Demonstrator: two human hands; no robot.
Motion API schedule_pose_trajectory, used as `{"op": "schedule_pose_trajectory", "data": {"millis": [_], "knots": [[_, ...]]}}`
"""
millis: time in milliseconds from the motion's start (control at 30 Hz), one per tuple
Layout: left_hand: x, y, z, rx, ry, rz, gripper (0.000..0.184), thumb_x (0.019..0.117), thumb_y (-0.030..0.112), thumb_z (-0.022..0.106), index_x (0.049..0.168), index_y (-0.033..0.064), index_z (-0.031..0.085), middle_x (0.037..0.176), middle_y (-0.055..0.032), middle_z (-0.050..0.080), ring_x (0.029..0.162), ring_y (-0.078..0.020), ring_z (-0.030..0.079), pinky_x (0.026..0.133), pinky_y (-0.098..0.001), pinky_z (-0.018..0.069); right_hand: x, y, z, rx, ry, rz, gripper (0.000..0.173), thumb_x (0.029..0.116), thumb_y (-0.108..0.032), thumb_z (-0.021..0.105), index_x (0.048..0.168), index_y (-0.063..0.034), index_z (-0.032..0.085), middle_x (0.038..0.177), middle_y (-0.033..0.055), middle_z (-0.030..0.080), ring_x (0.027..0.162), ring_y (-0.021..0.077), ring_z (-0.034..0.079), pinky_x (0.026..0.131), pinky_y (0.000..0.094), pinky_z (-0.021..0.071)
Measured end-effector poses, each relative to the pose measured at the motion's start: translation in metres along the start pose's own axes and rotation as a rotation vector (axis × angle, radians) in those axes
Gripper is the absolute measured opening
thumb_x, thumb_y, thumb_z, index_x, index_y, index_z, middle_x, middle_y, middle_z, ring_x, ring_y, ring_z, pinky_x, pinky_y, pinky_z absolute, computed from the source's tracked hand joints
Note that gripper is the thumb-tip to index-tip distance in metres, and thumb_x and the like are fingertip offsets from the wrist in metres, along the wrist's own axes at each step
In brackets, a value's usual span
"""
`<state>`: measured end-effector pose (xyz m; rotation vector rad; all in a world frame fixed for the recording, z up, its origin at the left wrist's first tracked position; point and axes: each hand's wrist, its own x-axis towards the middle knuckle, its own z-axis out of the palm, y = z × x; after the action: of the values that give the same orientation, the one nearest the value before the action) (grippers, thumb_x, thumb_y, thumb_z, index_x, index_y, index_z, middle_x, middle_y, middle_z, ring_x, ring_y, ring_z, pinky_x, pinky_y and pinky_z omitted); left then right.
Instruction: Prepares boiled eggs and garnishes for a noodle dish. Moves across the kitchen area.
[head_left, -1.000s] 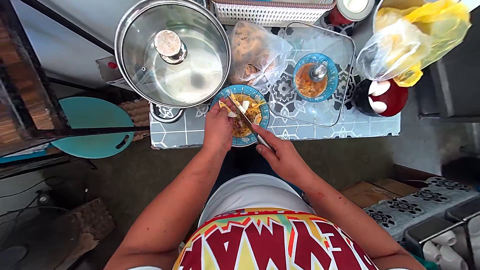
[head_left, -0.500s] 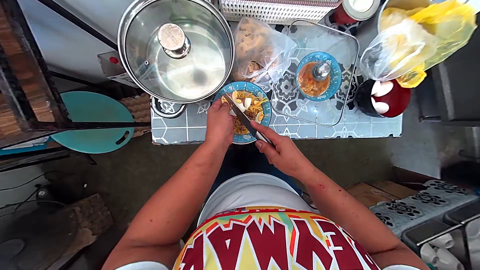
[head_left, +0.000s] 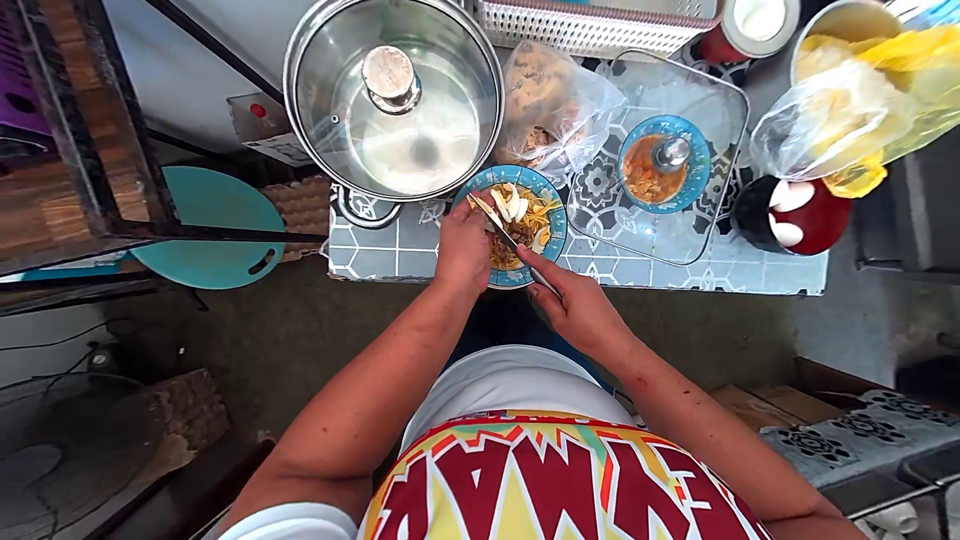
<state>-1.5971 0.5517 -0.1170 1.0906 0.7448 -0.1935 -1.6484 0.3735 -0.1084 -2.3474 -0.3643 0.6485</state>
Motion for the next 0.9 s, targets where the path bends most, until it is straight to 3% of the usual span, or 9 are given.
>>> {"op": "schedule_pose_trajectory", "data": {"millis": [33,100,200,233,300,400,533,633,900], "knots": [[-0.004,0.002,-0.002,0.022,-0.025,0.009,0.029,0.1075,0.004,0.040,0.133,-0.0025,0.052,0.122,-0.0119,0.063,0.106,-0.0143,0.064,0.094,-0.0306,0.0532,-0.002,-0.002,-0.001,-0.090,0.028,-0.003,0.048,0.1070,-0.025,0.052,0.154,-0.0313,0.049,0.099,0.0138,0.070,0.077,0.0280,0.067,0.069,0.0482,0.0547],[-0.016,0.006,-0.009,0.126,-0.097,0.049,0.035,0.1054,0.002,0.045,0.140,-0.0008,0.048,0.126,-0.0135,0.062,0.112,-0.0161,0.063,0.098,-0.0334,0.0525,-0.005,-0.006,-0.005,-0.248,0.098,0.000,0.046,0.1053,-0.023,0.054,0.150,-0.0358,0.054,0.096,0.0144,0.068,0.074,0.0308,0.067,0.060,0.0486,0.0523],[-0.029,0.009,-0.022,0.431,-0.162,0.182,0.062,0.1014,0.003,0.055,0.157,-0.0005,0.029,0.150,-0.0186,0.047,0.131,-0.0200,0.055,0.108,-0.0361,0.0474,-0.006,-0.008,-0.013,-0.428,0.186,-0.014,0.048,0.1004,-0.015,0.058,0.143,-0.0378,0.061,0.098,0.0162,0.067,0.075,0.0340,0.067,0.056,0.0469,0.0510],[-0.027,0.005,-0.028,0.582,-0.178,0.272,0.064,0.1006,0.006,0.058,0.158,-0.0009,0.030,0.158,-0.0185,0.040,0.140,-0.0211,0.048,0.114,-0.0375,0.0429,-0.006,-0.008,-0.014,-0.476,0.204,-0.023,0.049,0.0992,-0.013,0.058,0.142,-0.0377,0.063,0.099,0.0167,0.067,0.076,0.0345,0.067,0.055,0.0464,0.0508],[-0.019,-0.004,-0.035,0.886,-0.174,0.526,0.053,0.0986,0.010,0.062,0.149,0.0007,0.049,0.158,-0.0210,0.040,0.147,-0.0320,0.038,0.118,-0.0486,0.0358,-0.007,-0.009,-0.017,-0.562,0.227,-0.045,0.050,0.0975,-0.010,0.061,0.139,-0.0363,0.064,0.100,0.0175,0.067,0.079,0.0361,0.067,0.056,0.0461,0.0501],[-0.001,-0.016,-0.036,1.110,-0.144,0.852,0.040,0.0991,0.018,0.064,0.137,0.0041,0.063,0.144,-0.0227,0.055,0.140,-0.0442,0.044,0.115,-0.0588,0.0353,-0.008,-0.014,-0.018,-0.660,0.235,-0.070,0.048,0.0969,-0.008,0.062,0.136,-0.0352,0.067,0.096,0.0165,0.066,0.080,0.0364,0.065,0.057,0.0445,0.0481],[0.022,-0.023,-0.031,1.093,-0.218,1.080,0.023,0.1004,0.019,0.063,0.117,0.0078,0.075,0.122,-0.0156,0.068,0.125,-0.0383,0.058,0.108,-0.0541,0.0443,-0.012,-0.018,-0.014,-0.706,0.256,-0.063,0.049,0.0949,-0.005,0.064,0.134,-0.0347,0.069,0.097,0.0163,0.067,0.081,0.0358,0.065,0.058,0.0431,0.0473],[0.033,-0.024,-0.028,1.069,-0.252,1.136,0.016,0.0993,0.016,0.064,0.104,0.0076,0.077,0.111,-0.0120,0.072,0.117,-0.0343,0.063,0.103,-0.0502,0.0482,-0.016,-0.019,-0.014,-0.722,0.299,-0.062,0.049,0.0945,-0.006,0.064,0.134,-0.0351,0.069,0.097,0.0155,0.067,0.079,0.0345,0.064,0.057,0.0416,0.0464],[0.039,-0.017,-0.030,1.187,-0.273,1.047,0.018,0.0999,0.010,0.061,0.108,0.0022,0.076,0.115,-0.0223,0.067,0.116,-0.0429,0.061,0.100,-0.0579,0.0482,-0.045,-0.001,-0.023,-0.639,0.380,0.020,0.046,0.0947,-0.009,0.064,0.131,-0.0358,0.071,0.098,0.0122,0.068,0.081,0.0322,0.065,0.060,0.0422,0.0491]]}}
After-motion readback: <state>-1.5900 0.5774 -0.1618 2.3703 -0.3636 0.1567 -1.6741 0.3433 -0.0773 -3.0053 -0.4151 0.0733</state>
